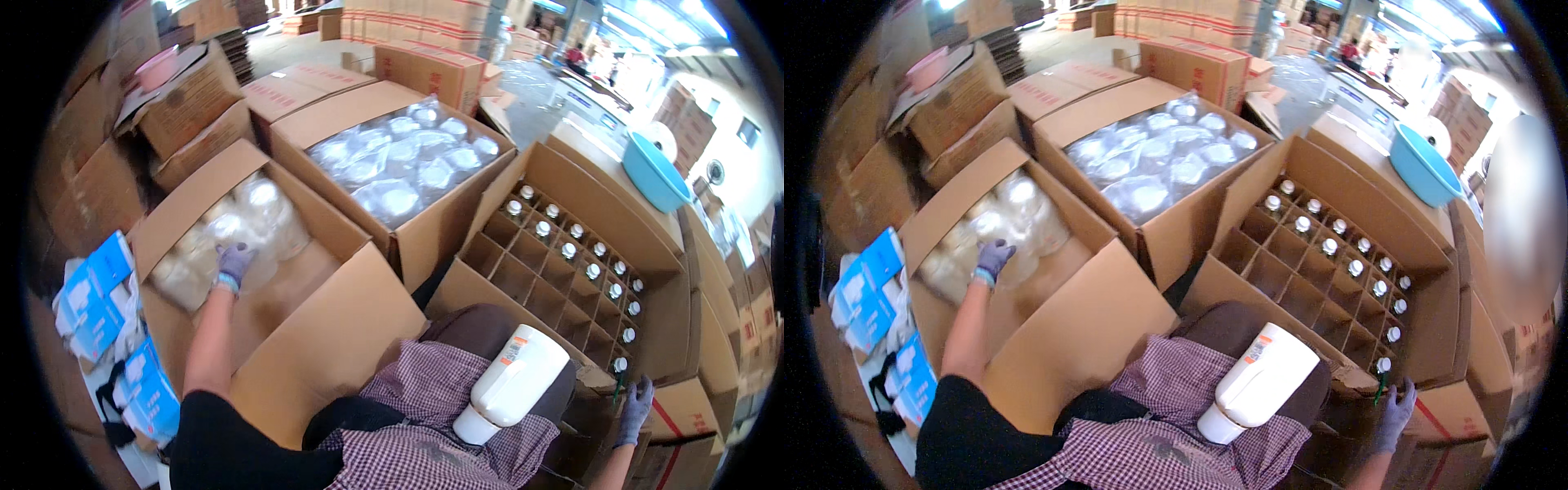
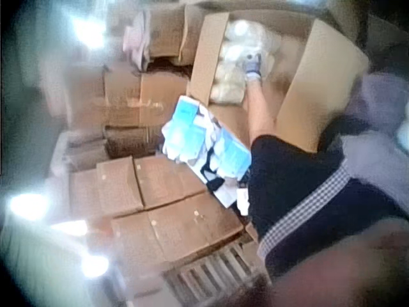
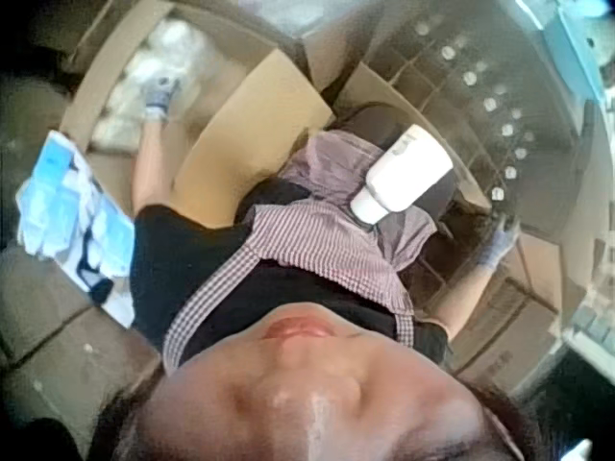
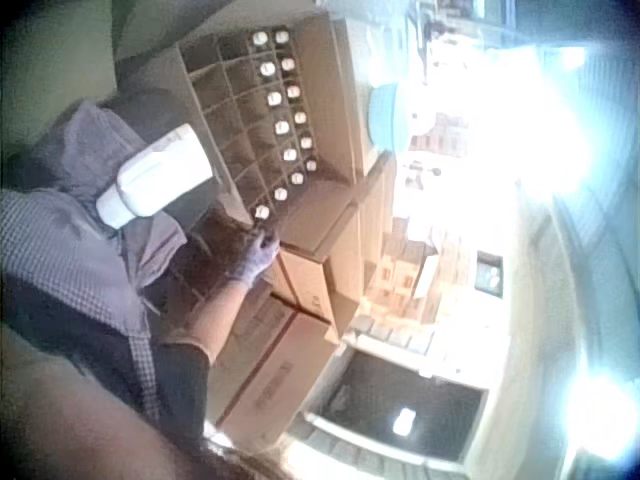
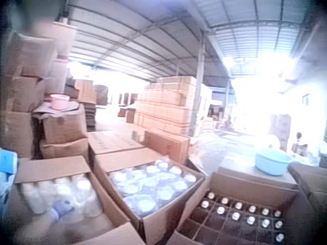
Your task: The person repeatedly picks up white thermos bottles, places them into plastic bags, and sets the bagged bottles into a cardboard box with dividers. The person also handles bottle caps and occasionally uses a green tool to assist with the process.
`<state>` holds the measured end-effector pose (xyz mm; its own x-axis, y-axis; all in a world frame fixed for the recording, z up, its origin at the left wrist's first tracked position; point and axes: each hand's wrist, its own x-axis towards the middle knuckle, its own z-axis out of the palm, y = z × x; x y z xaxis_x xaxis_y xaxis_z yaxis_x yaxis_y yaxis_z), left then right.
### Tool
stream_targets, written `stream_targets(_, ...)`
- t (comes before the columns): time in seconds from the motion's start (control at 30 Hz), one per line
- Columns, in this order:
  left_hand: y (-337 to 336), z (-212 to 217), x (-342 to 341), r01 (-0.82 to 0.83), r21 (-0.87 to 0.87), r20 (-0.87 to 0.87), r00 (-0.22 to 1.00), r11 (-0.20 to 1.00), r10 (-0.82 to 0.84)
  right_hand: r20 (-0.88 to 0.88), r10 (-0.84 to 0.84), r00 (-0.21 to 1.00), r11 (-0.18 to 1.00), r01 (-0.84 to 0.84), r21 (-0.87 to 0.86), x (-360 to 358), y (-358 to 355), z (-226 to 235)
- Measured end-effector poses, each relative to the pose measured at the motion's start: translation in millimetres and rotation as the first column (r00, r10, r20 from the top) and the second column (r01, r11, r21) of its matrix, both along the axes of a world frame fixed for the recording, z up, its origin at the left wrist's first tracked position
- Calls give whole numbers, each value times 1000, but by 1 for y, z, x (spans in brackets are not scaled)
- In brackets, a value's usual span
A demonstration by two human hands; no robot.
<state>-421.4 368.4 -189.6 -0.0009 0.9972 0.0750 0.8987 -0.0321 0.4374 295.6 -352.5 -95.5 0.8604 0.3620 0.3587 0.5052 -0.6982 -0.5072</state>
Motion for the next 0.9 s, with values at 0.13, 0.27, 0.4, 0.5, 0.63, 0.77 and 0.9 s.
stream_targets(0.13, -61, 101, 130, 201, 637, 40, 955, 744, -293, -72, -1, 997, 995, 9, 100, -27, 23, 28)
stream_targets(0.27, -47, 133, 250, 550, 355, -59, 820, 756, -569, 9, 177, 984, 969, -176, 173, -18, 50, 0)
stream_targets(0.4, 38, 125, 250, 672, -261, -149, 681, 693, -717, 12, 358, 933, 931, -358, 67, -81, 138, 39)
stream_targets(0.5, -16, 227, 316, 949, -112, 401, 313, 293, -861, -23, 290, 957, 951, -285, 123, -96, 105, 48)
stream_targets(0.63, -110, 354, 330, 974, 219, 611, -175, -47, -772, -36, 380, 924, 899, -360, 248, -119, 138, 88)
stream_targets(0.77, -179, 409, 396, 595, 630, 553, -795, -499, -250, 85, 699, 710, 602, -649, 465, -174, 206, 131)
stream_targets(0.9, -267, 428, 480, 561, 790, 596, -798, -246, 93, 434, 634, 640, 374, -745, 552, -211, 251, 138)
